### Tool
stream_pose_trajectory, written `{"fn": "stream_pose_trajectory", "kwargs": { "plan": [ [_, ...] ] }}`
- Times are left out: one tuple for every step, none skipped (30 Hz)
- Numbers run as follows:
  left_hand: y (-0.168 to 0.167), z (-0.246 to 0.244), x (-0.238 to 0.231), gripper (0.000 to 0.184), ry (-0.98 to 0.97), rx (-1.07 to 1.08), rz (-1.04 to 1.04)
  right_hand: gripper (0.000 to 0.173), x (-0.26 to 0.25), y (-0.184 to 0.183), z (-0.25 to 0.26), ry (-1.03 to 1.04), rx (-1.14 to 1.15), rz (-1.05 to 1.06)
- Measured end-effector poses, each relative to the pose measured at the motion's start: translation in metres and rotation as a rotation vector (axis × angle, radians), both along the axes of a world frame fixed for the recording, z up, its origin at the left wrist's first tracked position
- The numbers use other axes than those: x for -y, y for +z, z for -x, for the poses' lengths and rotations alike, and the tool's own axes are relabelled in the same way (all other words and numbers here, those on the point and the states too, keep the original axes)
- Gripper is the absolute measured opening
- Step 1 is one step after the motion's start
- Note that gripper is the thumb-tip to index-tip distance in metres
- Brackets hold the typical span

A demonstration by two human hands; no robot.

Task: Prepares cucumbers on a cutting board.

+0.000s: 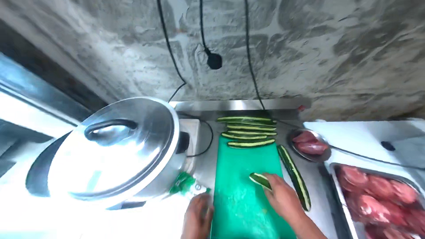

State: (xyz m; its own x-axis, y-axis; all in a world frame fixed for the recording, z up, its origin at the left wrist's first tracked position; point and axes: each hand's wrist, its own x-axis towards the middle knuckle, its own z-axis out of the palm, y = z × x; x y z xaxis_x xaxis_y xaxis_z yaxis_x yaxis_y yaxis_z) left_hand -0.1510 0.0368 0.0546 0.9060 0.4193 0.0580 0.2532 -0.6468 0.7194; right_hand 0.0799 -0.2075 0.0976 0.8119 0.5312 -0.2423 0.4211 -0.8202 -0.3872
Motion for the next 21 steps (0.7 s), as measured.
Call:
{"fn": "stream_pose_trajectory", "kwargs": {
  "plan": [
    [-0.003,0.018,0.0,0.033,0.074,-0.056,0.071,0.05,-0.007,-0.007,0.01,0.065,-0.013,-0.005],
    [-0.005,0.031,0.0,0.033,0.158,-0.116,0.143,0.051,-0.013,-0.015,0.019,0.122,-0.011,-0.012],
    [-0.005,0.04,0.001,0.034,0.255,-0.171,0.214,0.053,-0.017,-0.024,0.027,0.172,0.013,-0.018],
    [-0.005,0.044,0.001,0.036,0.37,-0.205,0.283,0.055,-0.019,-0.032,0.034,0.209,0.044,-0.02],
    [-0.007,0.044,0.001,0.041,0.488,-0.216,0.345,0.055,-0.02,-0.038,0.04,0.231,0.074,-0.022],
    [-0.011,0.042,-0.001,0.05,0.591,-0.217,0.394,0.056,-0.018,-0.044,0.044,0.241,0.108,-0.026],
    [-0.017,0.037,-0.005,0.061,0.671,-0.211,0.432,0.057,-0.015,-0.05,0.047,0.24,0.134,-0.018],
    [-0.023,0.031,-0.009,0.071,0.719,-0.205,0.454,0.06,-0.01,-0.055,0.048,0.229,0.158,-0.005],
    [-0.028,0.023,-0.015,0.081,0.729,-0.209,0.45,0.062,-0.004,-0.059,0.048,0.216,0.187,0.014],
    [-0.031,0.015,-0.02,0.089,0.717,-0.227,0.419,0.064,0.002,-0.064,0.048,0.209,0.232,0.033],
    [-0.032,0.006,-0.025,0.094,0.708,-0.251,0.363,0.066,0.007,-0.068,0.047,0.207,0.269,0.056],
    [-0.03,-0.004,-0.029,0.097,0.707,-0.283,0.314,0.067,0.01,-0.072,0.047,0.212,0.301,0.072],
    [-0.028,-0.012,-0.031,0.097,0.718,-0.317,0.285,0.068,0.013,-0.073,0.047,0.22,0.323,0.079],
    [-0.025,-0.02,-0.033,0.097,0.734,-0.356,0.272,0.067,0.013,-0.073,0.048,0.222,0.32,0.091],
    [-0.022,-0.028,-0.034,0.099,0.748,-0.403,0.269,0.067,0.012,-0.071,0.049,0.216,0.311,0.098],
    [-0.019,-0.034,-0.034,0.101,0.753,-0.437,0.277,0.066,0.011,-0.069,0.05,0.207,0.291,0.109],
    [-0.017,-0.039,-0.034,0.101,0.754,-0.45,0.289,0.065,0.009,-0.068,0.051,0.196,0.274,0.119],
    [-0.015,-0.043,-0.033,0.1,0.747,-0.449,0.296,0.064,0.008,-0.067,0.051,0.184,0.266,0.124],
    [-0.013,-0.046,-0.033,0.096,0.737,-0.44,0.305,0.063,0.007,-0.066,0.052,0.173,0.259,0.128],
    [-0.011,-0.049,-0.033,0.091,0.726,-0.43,0.319,0.063,0.007,-0.066,0.053,0.164,0.251,0.132],
    [-0.009,-0.052,-0.033,0.084,0.714,-0.423,0.337,0.062,0.007,-0.067,0.054,0.158,0.257,0.128]
  ]
}}
